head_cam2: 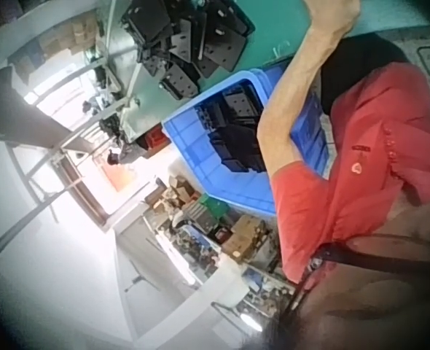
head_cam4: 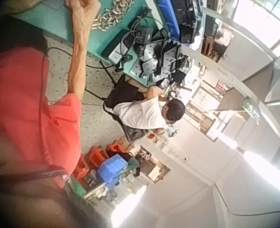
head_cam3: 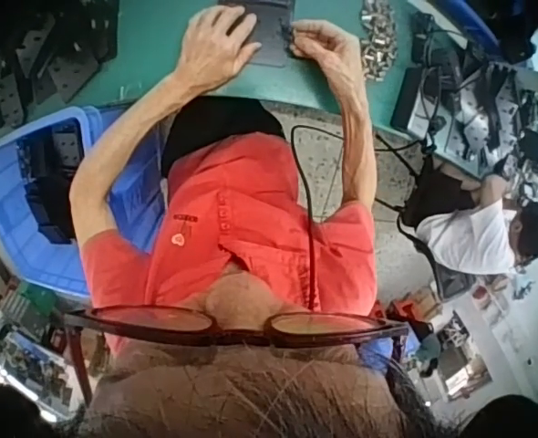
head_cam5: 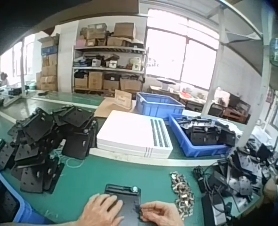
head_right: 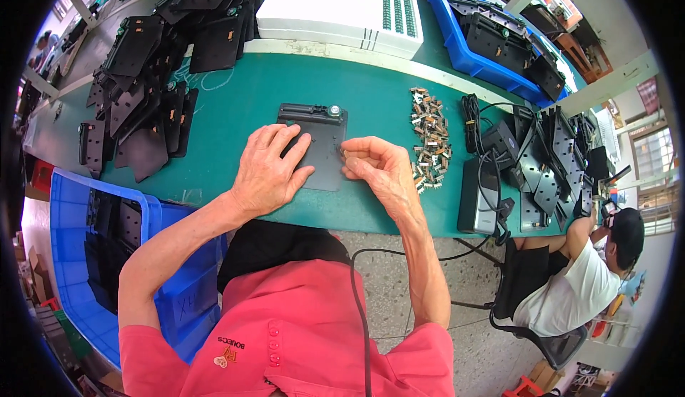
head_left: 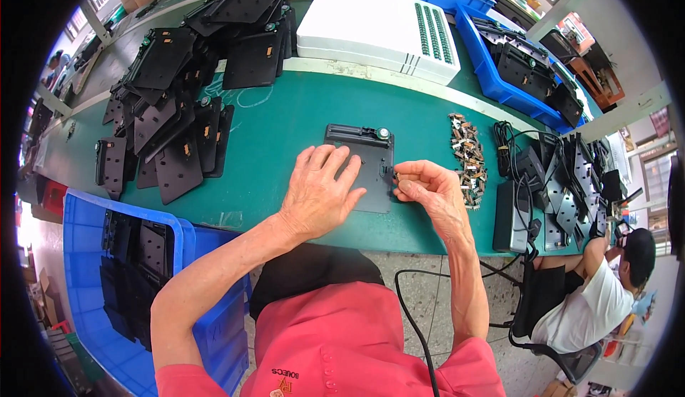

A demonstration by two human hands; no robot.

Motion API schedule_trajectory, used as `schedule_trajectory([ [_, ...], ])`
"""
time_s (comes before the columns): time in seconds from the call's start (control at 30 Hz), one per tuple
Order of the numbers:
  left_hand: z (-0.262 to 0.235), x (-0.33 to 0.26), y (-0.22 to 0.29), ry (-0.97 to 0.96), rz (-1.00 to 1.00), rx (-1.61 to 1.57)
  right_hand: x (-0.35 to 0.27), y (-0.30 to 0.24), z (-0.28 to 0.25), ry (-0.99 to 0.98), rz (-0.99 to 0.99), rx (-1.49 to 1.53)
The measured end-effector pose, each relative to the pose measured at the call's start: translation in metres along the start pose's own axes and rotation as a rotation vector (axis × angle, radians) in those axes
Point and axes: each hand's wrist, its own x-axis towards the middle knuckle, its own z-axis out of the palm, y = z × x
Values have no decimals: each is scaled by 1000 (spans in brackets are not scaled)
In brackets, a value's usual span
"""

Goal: The person assembles small electronic components by hand, attaching them to a base plate at a factory workbench.

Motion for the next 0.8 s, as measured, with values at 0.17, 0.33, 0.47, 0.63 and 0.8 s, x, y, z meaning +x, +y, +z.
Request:
schedule_trajectory([
  [0.17, -2, 0, 0, -1, -6, -2, 1, -1, 12, 99, -50, -148],
  [0.33, -1, 0, 0, 0, -6, -5, 4, 7, 12, 124, -105, -252],
  [0.47, -2, 0, 0, -8, -9, -10, 4, 7, 14, 136, -138, -332],
  [0.63, -2, 0, 0, -7, -8, -7, 3, 1, 18, 151, -211, -505],
  [0.8, -2, 1, 1, -8, -9, -12, 6, -7, 13, 110, -448, -806],
])
